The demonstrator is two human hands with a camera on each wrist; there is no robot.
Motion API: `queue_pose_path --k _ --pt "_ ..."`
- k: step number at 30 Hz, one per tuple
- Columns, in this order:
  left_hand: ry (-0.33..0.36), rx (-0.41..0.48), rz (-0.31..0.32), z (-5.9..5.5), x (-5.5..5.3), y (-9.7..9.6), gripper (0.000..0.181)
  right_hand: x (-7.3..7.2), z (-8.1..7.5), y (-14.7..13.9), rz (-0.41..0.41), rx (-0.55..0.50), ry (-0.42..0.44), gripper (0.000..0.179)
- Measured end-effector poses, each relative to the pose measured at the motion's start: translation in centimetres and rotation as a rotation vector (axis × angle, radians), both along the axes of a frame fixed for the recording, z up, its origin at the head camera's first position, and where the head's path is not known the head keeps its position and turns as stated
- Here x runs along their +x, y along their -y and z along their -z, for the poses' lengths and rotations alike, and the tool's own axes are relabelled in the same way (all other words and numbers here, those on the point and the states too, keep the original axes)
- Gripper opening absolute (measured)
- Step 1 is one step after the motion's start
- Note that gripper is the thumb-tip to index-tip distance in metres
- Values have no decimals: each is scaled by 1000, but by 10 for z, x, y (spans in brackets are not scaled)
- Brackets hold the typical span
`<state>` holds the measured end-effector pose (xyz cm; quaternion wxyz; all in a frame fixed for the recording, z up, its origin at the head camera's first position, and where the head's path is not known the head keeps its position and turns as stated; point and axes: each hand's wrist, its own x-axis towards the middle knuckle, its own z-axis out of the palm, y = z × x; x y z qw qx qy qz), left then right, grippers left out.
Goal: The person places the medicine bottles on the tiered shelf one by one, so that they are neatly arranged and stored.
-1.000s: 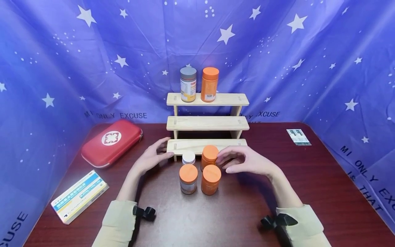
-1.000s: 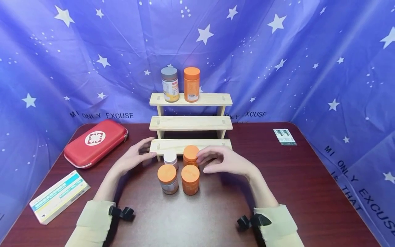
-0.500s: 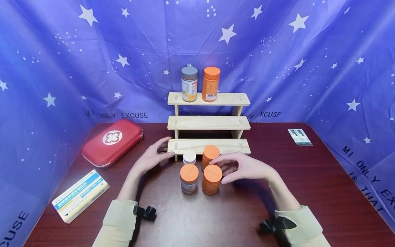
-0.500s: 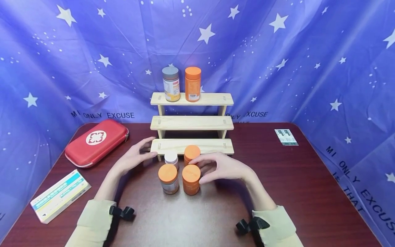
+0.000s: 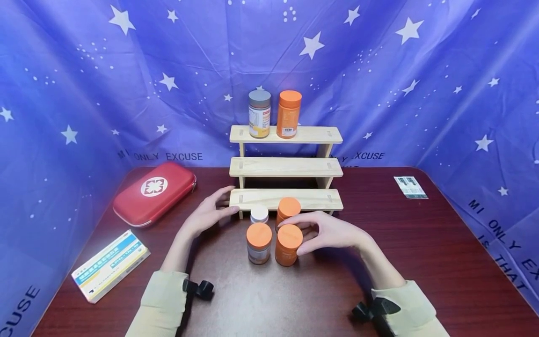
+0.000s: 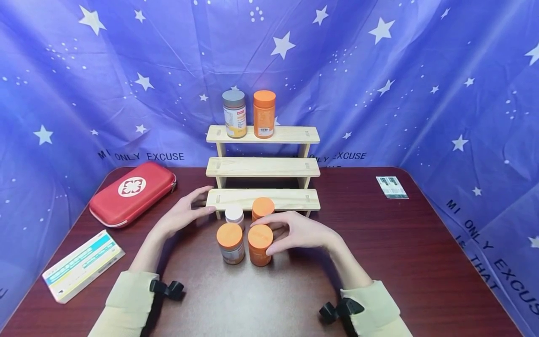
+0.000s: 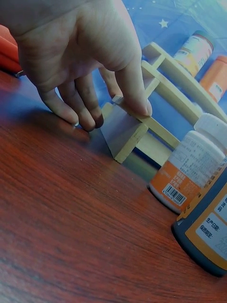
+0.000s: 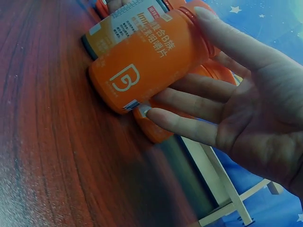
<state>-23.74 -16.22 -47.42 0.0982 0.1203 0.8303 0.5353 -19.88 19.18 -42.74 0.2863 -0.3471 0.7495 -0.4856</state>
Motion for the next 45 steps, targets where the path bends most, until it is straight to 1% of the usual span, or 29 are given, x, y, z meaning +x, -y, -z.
queue_pose_path --k 7,15,20,24,29,33,39,43,45 --pt "-8 -5 2 -2 -2 -1 73 -1 -2 -2 -6 3 -11 55" --pt "-4 -19 2 -2 0 -1 73 -1 -6 -12 -19 -16 -23 55" --pt "-10 -16 4 -1 0 -1 72 -2 -12 -23 0 -17 -75 56" --pt "-13 -21 3 0 0 -1 71 -5 -19 -35 22 -57 -118 57" --pt "4 -23 -3 0 -1 -1 73 -8 -29 -50 60 -117 -180 58" --pt "17 -16 -8 0 -1 0 74 -10 -34 -60 111 -145 -240 58" --pt "16 -17 -6 0 -1 0 74 -10 -38 -70 173 -236 -253 56" --pt "10 -19 -6 0 -2 0 74 -10 -38 -72 264 -290 -264 55" --pt "10 -21 -3 1 -1 -1 74 -10 -37 -73 292 -338 -263 53"
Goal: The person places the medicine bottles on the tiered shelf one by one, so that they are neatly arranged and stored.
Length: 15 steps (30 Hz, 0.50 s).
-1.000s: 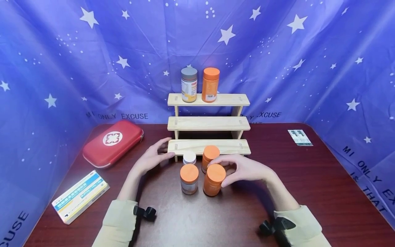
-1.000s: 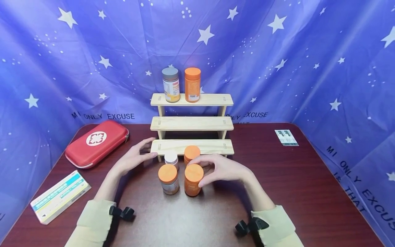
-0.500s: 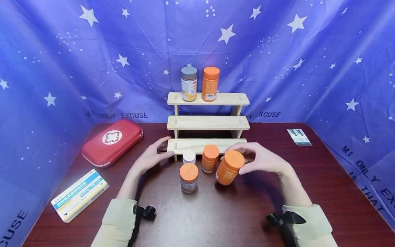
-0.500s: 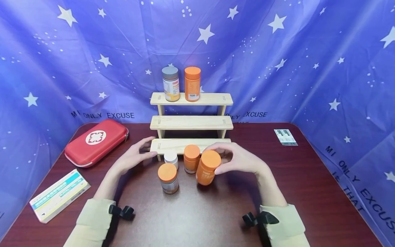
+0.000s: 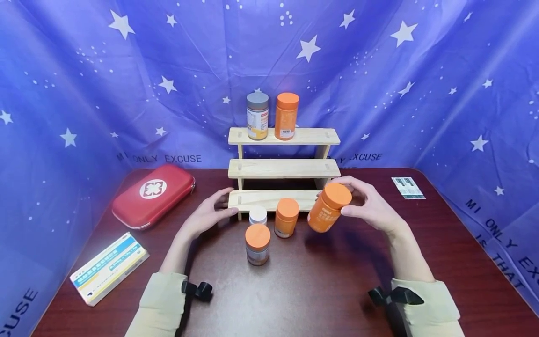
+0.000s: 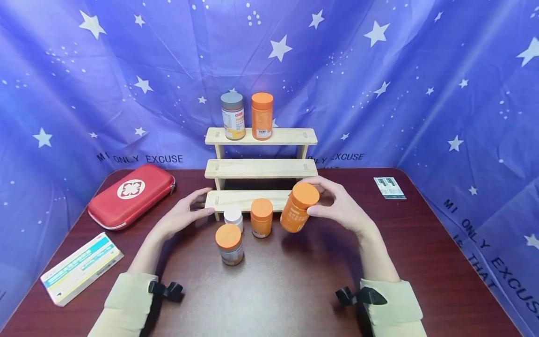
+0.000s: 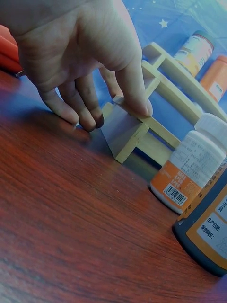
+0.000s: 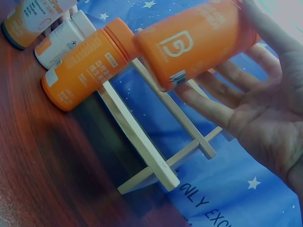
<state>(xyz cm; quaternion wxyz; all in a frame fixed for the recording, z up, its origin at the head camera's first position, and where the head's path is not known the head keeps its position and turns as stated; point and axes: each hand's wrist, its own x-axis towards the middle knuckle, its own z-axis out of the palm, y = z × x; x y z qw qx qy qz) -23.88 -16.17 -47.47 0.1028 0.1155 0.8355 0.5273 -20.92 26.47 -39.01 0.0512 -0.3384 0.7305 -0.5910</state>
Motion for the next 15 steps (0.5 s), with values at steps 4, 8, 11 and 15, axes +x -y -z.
queue_pose_path --k 4,8,11,15 --pt "9 13 -7 1 1 0 74 -2 1 0 2 -139 45 49" --pt "1 18 -12 1 1 0 73 -4 2 1 43 -225 61 49" --pt "-5 7 -7 1 1 1 73 -4 3 0 101 -259 71 46" --pt "-10 -4 1 2 1 2 72 -5 5 2 155 -301 99 41"
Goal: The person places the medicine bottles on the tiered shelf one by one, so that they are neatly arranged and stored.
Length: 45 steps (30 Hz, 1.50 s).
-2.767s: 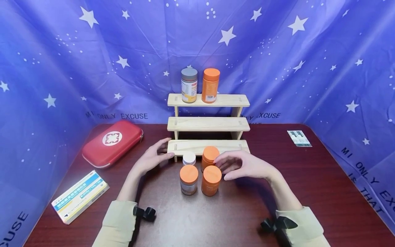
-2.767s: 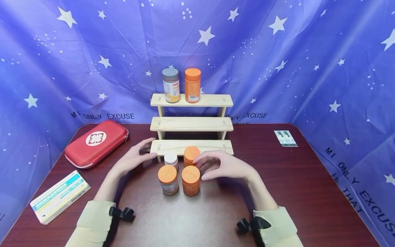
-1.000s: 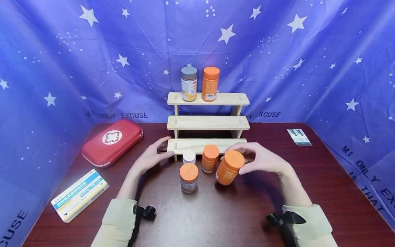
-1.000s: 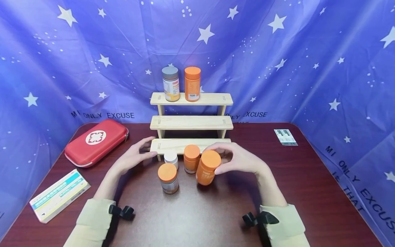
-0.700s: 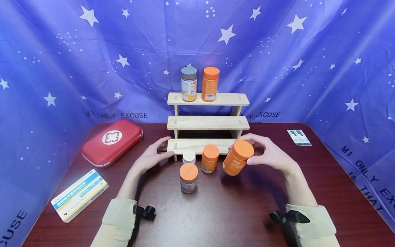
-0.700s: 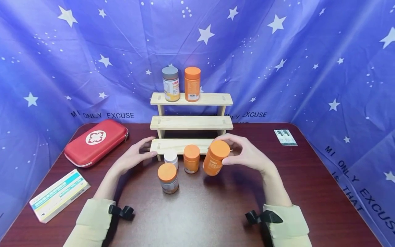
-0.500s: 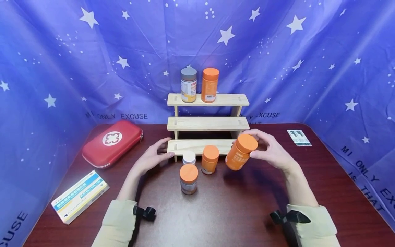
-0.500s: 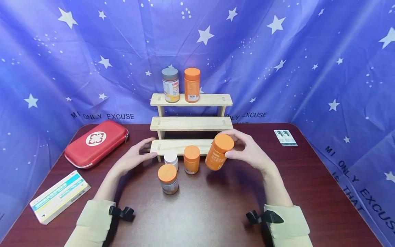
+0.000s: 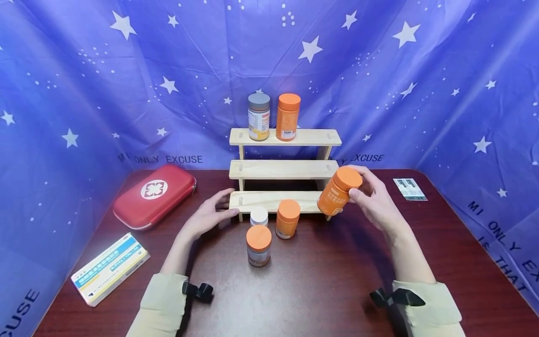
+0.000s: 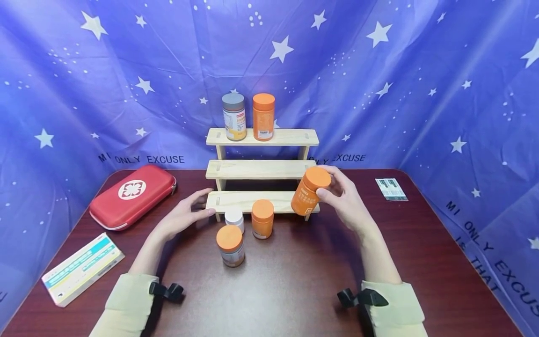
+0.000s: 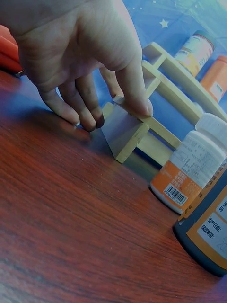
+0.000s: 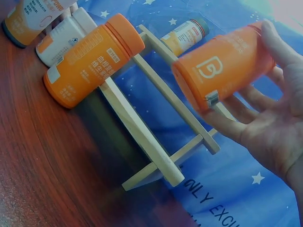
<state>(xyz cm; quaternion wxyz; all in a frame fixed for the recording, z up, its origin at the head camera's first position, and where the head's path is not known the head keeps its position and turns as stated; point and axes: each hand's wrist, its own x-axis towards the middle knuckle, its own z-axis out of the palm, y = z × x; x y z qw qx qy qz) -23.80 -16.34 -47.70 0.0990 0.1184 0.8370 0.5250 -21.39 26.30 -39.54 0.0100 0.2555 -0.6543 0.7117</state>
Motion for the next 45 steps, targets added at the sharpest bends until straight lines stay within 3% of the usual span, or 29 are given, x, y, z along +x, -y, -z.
queue_pose_path --k 15,25,37,45 --pt "0 -10 -2 -10 -1 7 74 -9 0 10 107 4 67 40" --pt "-4 -18 -13 -5 0 5 75 -14 -4 6 128 44 84 41" --pt "4 2 -5 -6 -1 0 74 -35 -33 2 158 13 74 40" --pt "12 -4 -3 -3 0 1 75 -56 -57 7 245 120 47 41"
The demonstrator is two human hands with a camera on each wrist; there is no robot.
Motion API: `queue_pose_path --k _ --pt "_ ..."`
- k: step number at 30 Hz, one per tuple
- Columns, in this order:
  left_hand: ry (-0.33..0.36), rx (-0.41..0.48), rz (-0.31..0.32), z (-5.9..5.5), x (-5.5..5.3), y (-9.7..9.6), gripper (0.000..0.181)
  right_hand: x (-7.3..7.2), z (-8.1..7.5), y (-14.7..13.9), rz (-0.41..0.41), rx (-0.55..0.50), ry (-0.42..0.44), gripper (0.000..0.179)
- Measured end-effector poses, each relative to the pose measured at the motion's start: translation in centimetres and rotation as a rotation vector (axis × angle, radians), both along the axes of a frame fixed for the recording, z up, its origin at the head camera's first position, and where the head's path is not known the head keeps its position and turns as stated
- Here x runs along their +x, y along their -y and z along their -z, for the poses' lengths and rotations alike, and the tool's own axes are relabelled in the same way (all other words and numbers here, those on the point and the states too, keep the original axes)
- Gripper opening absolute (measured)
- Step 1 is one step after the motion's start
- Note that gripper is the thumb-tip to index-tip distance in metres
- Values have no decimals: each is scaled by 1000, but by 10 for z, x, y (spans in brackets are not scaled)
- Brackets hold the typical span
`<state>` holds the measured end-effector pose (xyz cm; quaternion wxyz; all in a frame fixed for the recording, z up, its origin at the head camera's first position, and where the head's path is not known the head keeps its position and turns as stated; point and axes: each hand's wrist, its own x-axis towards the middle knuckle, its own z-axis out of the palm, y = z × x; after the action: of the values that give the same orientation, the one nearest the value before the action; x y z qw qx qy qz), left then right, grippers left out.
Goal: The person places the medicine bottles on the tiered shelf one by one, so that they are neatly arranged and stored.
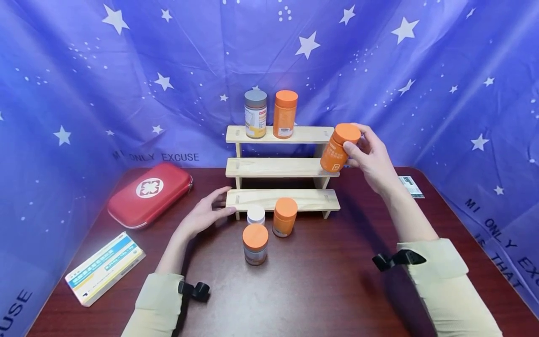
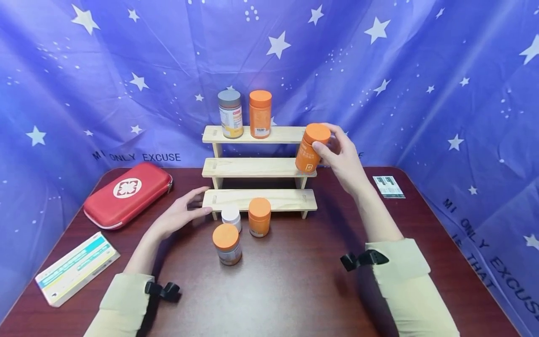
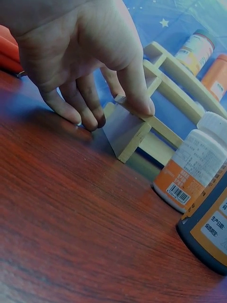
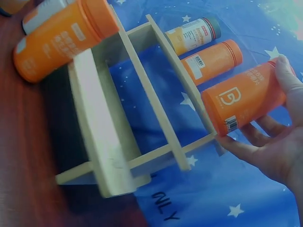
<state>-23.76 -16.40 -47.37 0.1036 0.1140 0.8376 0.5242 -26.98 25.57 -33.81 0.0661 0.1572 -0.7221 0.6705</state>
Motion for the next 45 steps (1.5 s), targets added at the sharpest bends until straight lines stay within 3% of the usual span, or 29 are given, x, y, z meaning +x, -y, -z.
queue_pose_path --k 9,18,26,32,45 --pt "4 11 3 -1 0 -1 74 -29 -33 11 60 -50 -10 42" --pt "-21 11 7 0 1 -1 73 -55 -56 23 48 -28 10 43" --pt "-18 30 17 -1 1 -1 74 -71 -58 30 60 10 44 46" --pt "-21 20 12 -2 2 0 74 -81 -54 38 76 94 43 46" --pt "-8 17 10 0 0 -2 74 -92 -43 48 113 164 82 48"
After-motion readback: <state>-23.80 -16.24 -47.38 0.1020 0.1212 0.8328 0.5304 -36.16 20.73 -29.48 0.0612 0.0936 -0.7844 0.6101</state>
